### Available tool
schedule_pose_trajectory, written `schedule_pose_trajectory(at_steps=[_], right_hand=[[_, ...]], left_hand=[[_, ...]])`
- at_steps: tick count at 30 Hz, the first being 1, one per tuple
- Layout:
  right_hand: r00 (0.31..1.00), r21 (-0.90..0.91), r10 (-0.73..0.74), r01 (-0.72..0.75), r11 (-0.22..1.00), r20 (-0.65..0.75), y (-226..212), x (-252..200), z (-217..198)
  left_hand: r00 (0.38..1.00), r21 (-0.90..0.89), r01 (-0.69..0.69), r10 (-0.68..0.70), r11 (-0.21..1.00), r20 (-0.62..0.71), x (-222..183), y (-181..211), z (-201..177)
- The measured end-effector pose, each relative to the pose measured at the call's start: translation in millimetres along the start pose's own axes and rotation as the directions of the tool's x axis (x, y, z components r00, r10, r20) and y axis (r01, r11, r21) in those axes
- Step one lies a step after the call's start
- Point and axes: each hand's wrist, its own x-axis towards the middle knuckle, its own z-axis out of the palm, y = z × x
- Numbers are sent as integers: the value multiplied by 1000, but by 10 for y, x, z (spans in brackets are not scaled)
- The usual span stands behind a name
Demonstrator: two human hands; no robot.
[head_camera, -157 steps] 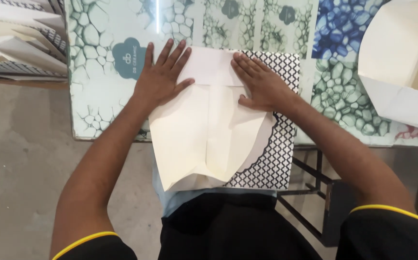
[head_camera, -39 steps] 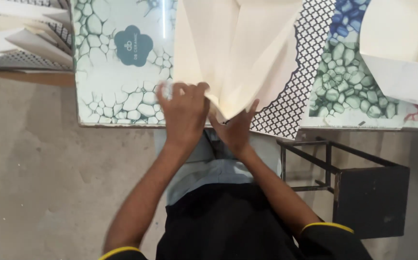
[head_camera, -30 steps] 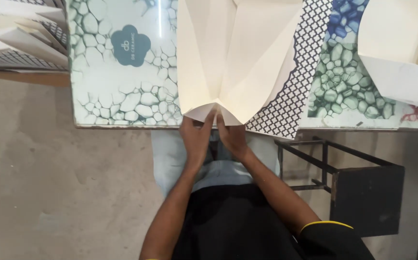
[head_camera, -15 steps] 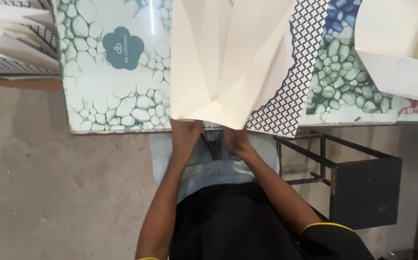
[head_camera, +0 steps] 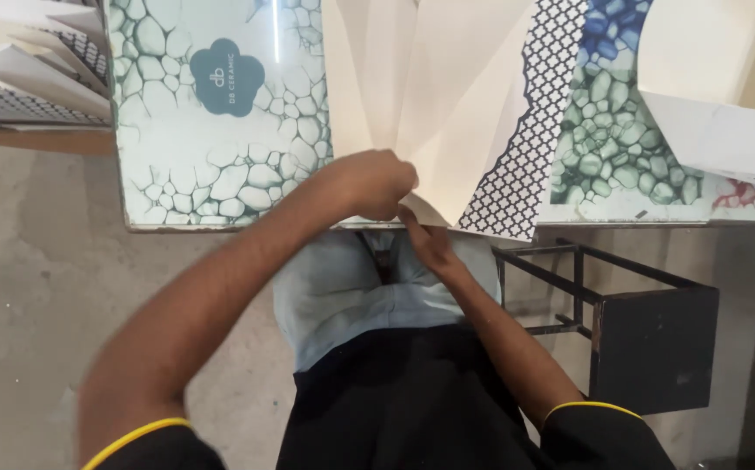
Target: Folding and assembling white paper bags with printed designs on a table.
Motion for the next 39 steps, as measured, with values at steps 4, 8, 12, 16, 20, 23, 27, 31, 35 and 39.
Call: schedule_pose_trajectory(at_steps=[4, 8, 12, 16, 20, 23, 27, 31, 35, 39], right_hand=[[996, -73, -86, 85, 994, -3, -25, -6, 23], [988, -72, -121, 128, 989, 94, 30, -12, -58], [989, -92, -50, 63, 994, 141, 46, 3, -182], [976, -274, -190, 212, 938, 105, 110, -91, -192], [971, -386, -238, 216, 897, -10, -908, -244, -202], [961, -494, -276, 255, 831, 30, -659, -258, -248], [948, -587, -317, 261, 766, 8, -290, -258, -207], [960, -425, -281, 253, 869, -3, -176, -261, -254], [983, -194, -171, 156, 968, -61, 146, -264, -266], [993, 34, 3, 1, 999, -122, 622, -268, -341]], left_hand=[[949, 96, -97, 63, 991, 307, 244, -151, 288], [956, -72, -139, 153, 988, 249, 176, -204, 490], [980, -134, -114, 134, 984, 149, 184, -164, 709], [995, -51, -12, 17, 999, 94, 165, -34, 771], [997, -18, -73, 74, 997, 30, 234, -106, 945], [985, -23, -142, 139, 990, -107, 236, -74, 1029], [984, 60, -173, 174, 983, -23, 181, 99, 658], [997, 34, -56, 54, 998, 62, 123, 136, 828], [996, -11, -23, 22, 1000, -86, 161, 79, 1161], [997, -59, 19, -14, 998, 79, 141, 177, 1269]])
